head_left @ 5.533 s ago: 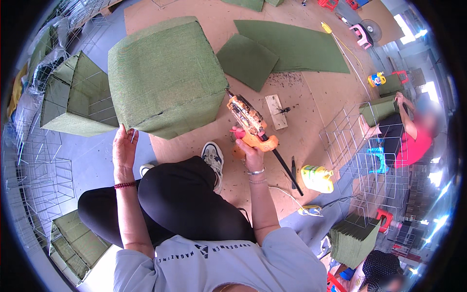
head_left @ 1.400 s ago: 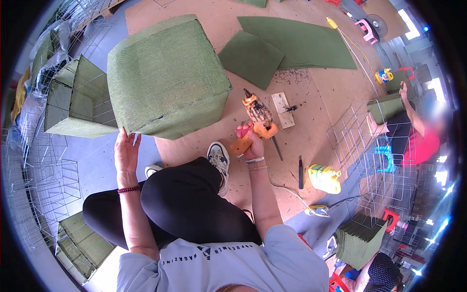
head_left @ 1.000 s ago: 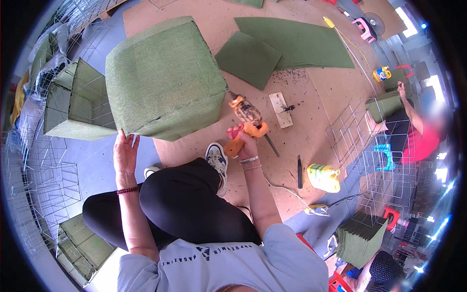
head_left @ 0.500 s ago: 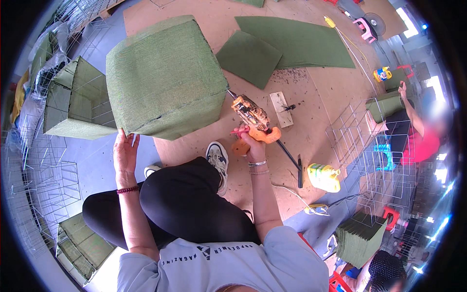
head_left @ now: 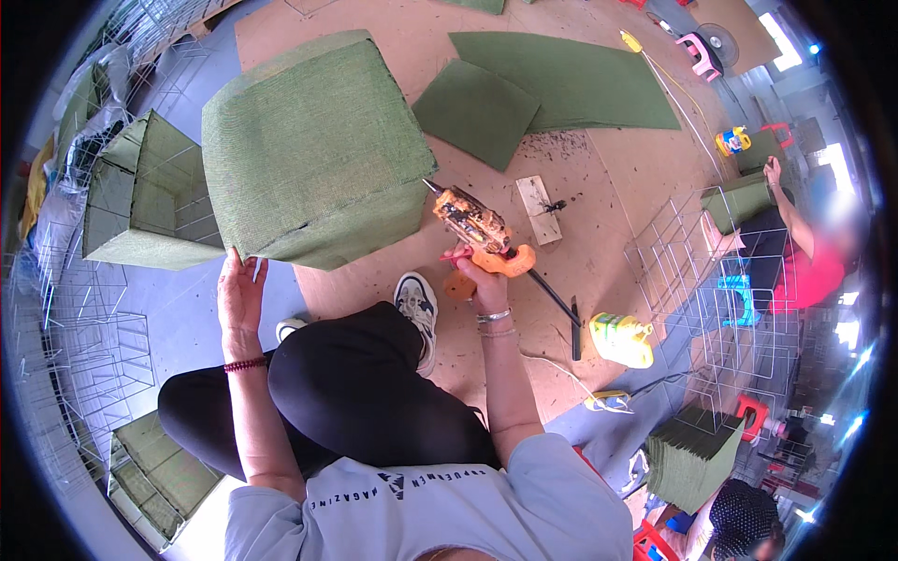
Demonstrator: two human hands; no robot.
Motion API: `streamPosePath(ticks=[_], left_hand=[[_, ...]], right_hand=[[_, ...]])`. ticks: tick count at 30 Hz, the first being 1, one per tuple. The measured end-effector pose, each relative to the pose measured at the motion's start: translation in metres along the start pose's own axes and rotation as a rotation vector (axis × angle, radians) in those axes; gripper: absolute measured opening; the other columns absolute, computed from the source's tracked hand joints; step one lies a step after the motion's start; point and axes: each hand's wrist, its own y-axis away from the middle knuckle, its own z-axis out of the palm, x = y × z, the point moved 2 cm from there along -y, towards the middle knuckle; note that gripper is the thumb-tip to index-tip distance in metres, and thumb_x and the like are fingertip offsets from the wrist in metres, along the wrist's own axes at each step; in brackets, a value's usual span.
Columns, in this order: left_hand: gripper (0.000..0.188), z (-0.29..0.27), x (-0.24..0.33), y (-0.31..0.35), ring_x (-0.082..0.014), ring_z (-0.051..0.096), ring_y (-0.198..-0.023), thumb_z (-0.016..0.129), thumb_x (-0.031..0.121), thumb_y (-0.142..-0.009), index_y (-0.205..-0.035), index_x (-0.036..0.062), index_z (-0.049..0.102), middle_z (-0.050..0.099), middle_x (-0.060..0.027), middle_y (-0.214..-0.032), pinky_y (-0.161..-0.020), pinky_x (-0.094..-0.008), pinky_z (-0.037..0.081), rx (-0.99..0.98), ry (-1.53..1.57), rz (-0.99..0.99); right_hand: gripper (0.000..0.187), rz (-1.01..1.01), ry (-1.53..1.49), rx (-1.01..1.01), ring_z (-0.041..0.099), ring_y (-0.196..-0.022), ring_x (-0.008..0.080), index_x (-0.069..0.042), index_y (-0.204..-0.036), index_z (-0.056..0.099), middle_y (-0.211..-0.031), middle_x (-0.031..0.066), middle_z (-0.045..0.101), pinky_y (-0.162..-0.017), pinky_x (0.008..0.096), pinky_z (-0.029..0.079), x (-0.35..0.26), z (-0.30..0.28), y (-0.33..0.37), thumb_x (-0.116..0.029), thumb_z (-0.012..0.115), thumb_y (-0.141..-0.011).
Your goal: Gluing green fabric panels onto a wire-frame cube using a hot glue gun.
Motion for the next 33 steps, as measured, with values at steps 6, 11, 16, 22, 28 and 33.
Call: streamPosePath(ticks=[6, 11, 16, 22, 28, 33], left_hand=[[0.014, 0.001, 0.001, 0.001, -0.0124, 0.055, -0.088, 0.058, 0.024, -0.089, -0.095, 0.012, 0.061, 0.06, 0.0011, -0.091, -0.096, -0.0396, 0.04, 0.012, -0.004, 0.005], [0.013, 0.002, 0.001, 0.001, -0.0118, 0.056, -0.087, 0.058, 0.024, -0.089, -0.094, 0.0128, 0.061, 0.06, 0.0015, -0.087, -0.095, -0.0401, 0.04, 0.068, -0.013, -0.001], [0.012, -0.005, 0.0, -0.001, -0.0117, 0.056, -0.085, 0.059, 0.025, -0.089, -0.091, 0.0133, 0.061, 0.06, 0.0019, -0.083, -0.095, -0.0402, 0.041, 0.002, 0.007, 0.003], [0.012, 0.003, 0.001, 0.001, -0.0129, 0.056, -0.087, 0.059, 0.024, -0.089, -0.094, 0.0127, 0.061, 0.059, 0.0013, -0.087, -0.095, -0.0397, 0.04, 0.011, 0.012, 0.005], [0.013, 0.0, 0.001, 0.001, -0.013, 0.055, -0.088, 0.058, 0.024, -0.089, -0.095, 0.0122, 0.061, 0.059, 0.001, -0.09, -0.095, -0.0389, 0.04, -0.025, 0.021, 0.01], [0.013, 0.0, 0.0, 0.0, -0.0124, 0.055, -0.088, 0.058, 0.024, -0.089, -0.095, 0.0124, 0.061, 0.06, 0.0011, -0.089, -0.095, -0.0387, 0.041, -0.009, 0.009, 0.003]], right_hand=[[0.019, -0.014, -0.029, 0.045, 0.057, -0.09, 0.0215, -0.003, -0.095, 0.055, -0.091, 0.0073, 0.057, -0.086, 0.0394, 0.047, 0.001, -0.001, -0.003, 0.001, 0.061, -0.077], [0.019, -0.023, -0.049, 0.072, 0.057, -0.09, 0.021, -0.003, -0.094, 0.053, -0.091, 0.0065, 0.057, -0.086, 0.0382, 0.046, 0.002, -0.008, -0.003, 0.001, 0.061, -0.077], [0.019, -0.011, 0.042, 0.032, 0.057, -0.089, 0.0199, -0.002, -0.094, 0.053, -0.089, 0.0058, 0.056, -0.084, 0.0361, 0.046, -0.01, 0.005, 0.001, 0.002, 0.061, -0.077], [0.02, -0.052, 0.112, 0.044, 0.057, -0.088, 0.0193, -0.002, -0.096, 0.054, -0.09, 0.0057, 0.056, -0.083, 0.0354, 0.047, -0.005, -0.005, -0.001, 0.002, 0.061, -0.078], [0.018, -0.085, 0.095, 0.067, 0.059, -0.088, 0.0195, -0.002, -0.095, 0.055, -0.09, 0.0059, 0.058, -0.084, 0.0358, 0.048, -0.012, -0.004, 0.0, 0.003, 0.061, -0.078], [0.017, -0.057, 0.112, 0.019, 0.058, -0.088, 0.0197, -0.001, -0.094, 0.055, -0.089, 0.0067, 0.058, -0.083, 0.0385, 0.049, -0.006, -0.005, -0.001, 0.002, 0.061, -0.078]])
